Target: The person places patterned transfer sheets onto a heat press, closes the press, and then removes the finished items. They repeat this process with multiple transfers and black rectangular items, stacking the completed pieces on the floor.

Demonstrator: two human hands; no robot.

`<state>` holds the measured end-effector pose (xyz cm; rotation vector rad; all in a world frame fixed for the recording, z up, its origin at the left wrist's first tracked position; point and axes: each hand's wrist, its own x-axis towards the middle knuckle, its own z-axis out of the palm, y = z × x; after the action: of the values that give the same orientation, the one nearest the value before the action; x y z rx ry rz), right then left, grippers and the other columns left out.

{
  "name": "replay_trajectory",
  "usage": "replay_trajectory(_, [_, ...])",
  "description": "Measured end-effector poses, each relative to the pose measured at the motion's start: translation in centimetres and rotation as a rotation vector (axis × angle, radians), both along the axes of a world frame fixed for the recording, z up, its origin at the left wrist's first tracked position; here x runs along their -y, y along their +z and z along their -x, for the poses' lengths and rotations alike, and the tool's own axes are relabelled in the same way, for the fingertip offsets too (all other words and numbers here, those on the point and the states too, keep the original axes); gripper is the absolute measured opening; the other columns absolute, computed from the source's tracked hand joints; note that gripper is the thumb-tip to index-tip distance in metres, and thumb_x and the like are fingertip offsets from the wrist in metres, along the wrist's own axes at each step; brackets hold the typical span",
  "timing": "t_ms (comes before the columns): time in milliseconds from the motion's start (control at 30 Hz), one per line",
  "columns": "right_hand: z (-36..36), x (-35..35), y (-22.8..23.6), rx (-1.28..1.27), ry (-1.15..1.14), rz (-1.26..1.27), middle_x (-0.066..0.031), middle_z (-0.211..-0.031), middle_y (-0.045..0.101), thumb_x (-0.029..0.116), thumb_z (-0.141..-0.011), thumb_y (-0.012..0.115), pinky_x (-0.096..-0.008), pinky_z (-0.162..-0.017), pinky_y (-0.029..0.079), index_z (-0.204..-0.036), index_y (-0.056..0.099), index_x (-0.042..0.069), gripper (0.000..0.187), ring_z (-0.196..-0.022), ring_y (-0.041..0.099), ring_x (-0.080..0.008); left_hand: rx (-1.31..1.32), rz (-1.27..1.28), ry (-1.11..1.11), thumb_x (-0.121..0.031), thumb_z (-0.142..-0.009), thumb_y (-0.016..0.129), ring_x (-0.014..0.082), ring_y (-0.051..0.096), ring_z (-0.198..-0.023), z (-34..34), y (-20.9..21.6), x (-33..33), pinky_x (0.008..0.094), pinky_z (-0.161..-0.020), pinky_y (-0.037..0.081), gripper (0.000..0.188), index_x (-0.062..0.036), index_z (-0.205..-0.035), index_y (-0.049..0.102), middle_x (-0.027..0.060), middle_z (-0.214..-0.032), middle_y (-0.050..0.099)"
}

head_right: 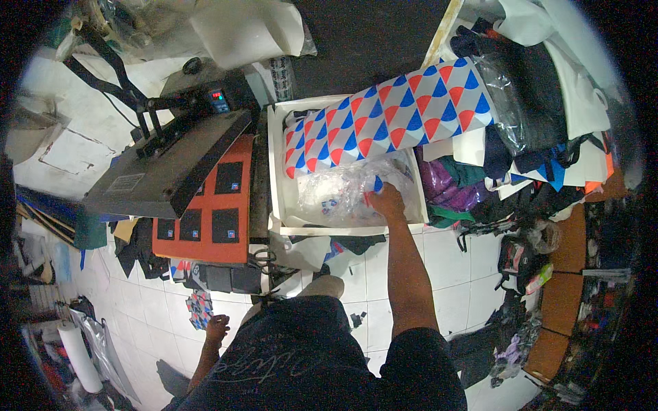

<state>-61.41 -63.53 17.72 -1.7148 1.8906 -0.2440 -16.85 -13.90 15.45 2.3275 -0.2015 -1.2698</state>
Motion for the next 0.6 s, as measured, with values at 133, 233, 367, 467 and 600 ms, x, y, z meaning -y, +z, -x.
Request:
replay_trajectory(133, [0.3,0.7,-3.5,-0.066,0.046,0.023,-0.0257,-0.109,0.062,0.035,-0.063,0.078,-0.0423,-0.092,0.047,-0.113,0.057,0.000,0.065,-0.104,0.060,-0.0378,-0.051,0.026,-0.018,-0.025,-0.081,0.072,0.0144,0.058,-0.061,-0.7,-1.5,-1.5,0.0266,-0.048,0.041,0.037,-0.0031,-0.107,0.059,0.0098,-0.083,0.064])
replay_trajectory(233, [-0.7,0.4,-4.9,-0.063,-0.011,0.033,-0.0262,-0.111,0.062,0.035,-0.063,0.079,-0.0426,-0.091,0.048,-0.117,0.053,0.000,0.069,-0.105,0.060,-0.0381,-0.043,-0.034,0.009,-0.026,-0.080,0.072,0.0144,0.058,-0.060,-0.1,-0.7,-0.4,0.0267,-0.048,0.041,0.037,-0.0030,-0.106,0.060,0.0098,-0.083,0.065])
replay_trajectory(367, [-2.4,0.2,-3.8,-0.072,-0.032,-0.054,-0.0254,-0.113,0.061,0.035,-0.063,0.079,-0.0422,-0.091,0.048,-0.118,0.051,-0.001,0.071,-0.107,0.059,-0.0371,-0.042,-0.007,0.016,-0.025,-0.080,0.072,0.0142,0.058,-0.060,-0.6,-0.8,-0.9,0.0275,-0.048,0.042,0.036,-0.0026,-0.106,0.060,0.0098,-0.082,0.064])
replay_trajectory(467, [-1.9,0.1,-4.8,-0.106,-0.066,-0.011,-0.0250,-0.112,0.061,0.035,-0.062,0.080,-0.0426,-0.092,0.048,-0.116,0.051,0.000,0.071,-0.107,0.059,-0.0386,0.006,0.012,0.009,-0.024,-0.081,0.072,0.0140,0.057,-0.060,-0.1,-0.3,-0.5,0.0278,-0.049,0.042,0.036,-0.0022,-0.107,0.060,0.0094,-0.079,0.064])
replay_trajectory(600, [-1.3,-0.1,-5.5,-0.096,-0.110,0.024,-0.0270,-0.109,0.060,0.034,-0.059,0.082,-0.0443,-0.090,0.049,-0.112,0.051,0.000,0.070,-0.103,0.060,-0.0414,0.000,-0.023,-0.022,-0.024,-0.081,0.072,0.0137,0.057,-0.059,0.1,0.4,0.4,0.0279,-0.050,0.043,0.036,-0.0015,-0.107,0.060,0.0087,-0.076,0.064])
